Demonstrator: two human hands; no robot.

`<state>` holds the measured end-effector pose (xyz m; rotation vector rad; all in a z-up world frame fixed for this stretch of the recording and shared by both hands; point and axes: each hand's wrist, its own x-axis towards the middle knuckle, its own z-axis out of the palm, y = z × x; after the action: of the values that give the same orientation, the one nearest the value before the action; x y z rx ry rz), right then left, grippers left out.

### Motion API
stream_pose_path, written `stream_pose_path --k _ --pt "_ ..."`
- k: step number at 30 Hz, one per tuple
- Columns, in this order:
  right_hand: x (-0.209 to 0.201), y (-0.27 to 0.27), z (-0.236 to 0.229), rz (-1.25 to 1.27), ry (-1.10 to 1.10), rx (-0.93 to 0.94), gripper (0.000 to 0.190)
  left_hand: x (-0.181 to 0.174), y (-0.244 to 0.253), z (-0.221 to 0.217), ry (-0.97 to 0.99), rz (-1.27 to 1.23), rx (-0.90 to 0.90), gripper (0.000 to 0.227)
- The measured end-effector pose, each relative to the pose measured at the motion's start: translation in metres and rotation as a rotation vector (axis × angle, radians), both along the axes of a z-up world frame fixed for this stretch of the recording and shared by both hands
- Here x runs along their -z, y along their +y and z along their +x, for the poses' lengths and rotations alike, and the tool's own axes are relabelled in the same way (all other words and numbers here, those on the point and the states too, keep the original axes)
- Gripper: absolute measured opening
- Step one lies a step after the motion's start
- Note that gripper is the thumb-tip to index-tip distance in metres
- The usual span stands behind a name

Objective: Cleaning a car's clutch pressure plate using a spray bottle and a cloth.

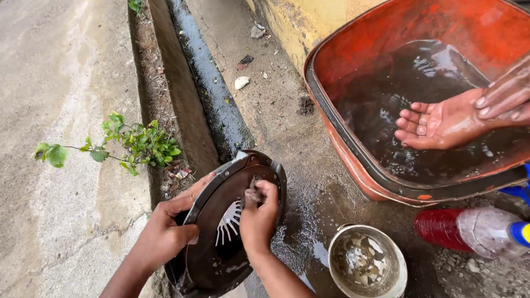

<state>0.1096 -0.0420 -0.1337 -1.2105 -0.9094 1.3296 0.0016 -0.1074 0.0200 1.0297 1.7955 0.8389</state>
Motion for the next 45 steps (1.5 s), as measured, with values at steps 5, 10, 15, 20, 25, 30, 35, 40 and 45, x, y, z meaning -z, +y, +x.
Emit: stream_pose_path --k 5,10,15,20,25,30,35,40,45 --pt "0.040 0.038 0.035 0.051 -0.064 -0.008 0.022 0.018 0.002 -0.008 0.216 0.246 0.252 0.076" --pt "0.012 0.035 0.073 0.016 -0.027 0.016 0.045 0.002 0.014 0.061 0.602 0.383 0.141 0.019" --pt "-0.026 0.039 0.098 0.392 -0.035 0.082 0.022 -0.010 0.009 0.092 0.905 0.086 0.200 0.078" --pt "-0.056 0.040 0.094 0.558 0.002 -0.197 0.014 -0.012 0.010 0.074 0.990 0.113 0.278 0.088" --pt "-0.058 0.036 0.101 0.447 -0.126 -0.237 0.013 -0.017 0.015 0.042 1.085 -0.002 0.323 0.072" --pt "-0.067 0.035 0.123 -0.243 0.037 -0.777 0.017 0.045 -0.006 -0.005 0.976 0.250 0.054 0.035" --pt "-0.040 0.009 0.096 -0.169 0.185 -0.687 0.019 0.065 -0.008 -0.017 0.900 0.456 -0.237 0.043" --pt "-0.050 -0.021 0.078 -0.137 0.284 -0.467 0.025 0.016 0.003 0.008 -0.261 -0.121 -0.646 0.047" --pt "-0.093 -0.060 0.053 1.014 -0.153 -0.478 0.019 0.032 -0.001 0.002 -0.203 -0.049 -0.489 0.056"
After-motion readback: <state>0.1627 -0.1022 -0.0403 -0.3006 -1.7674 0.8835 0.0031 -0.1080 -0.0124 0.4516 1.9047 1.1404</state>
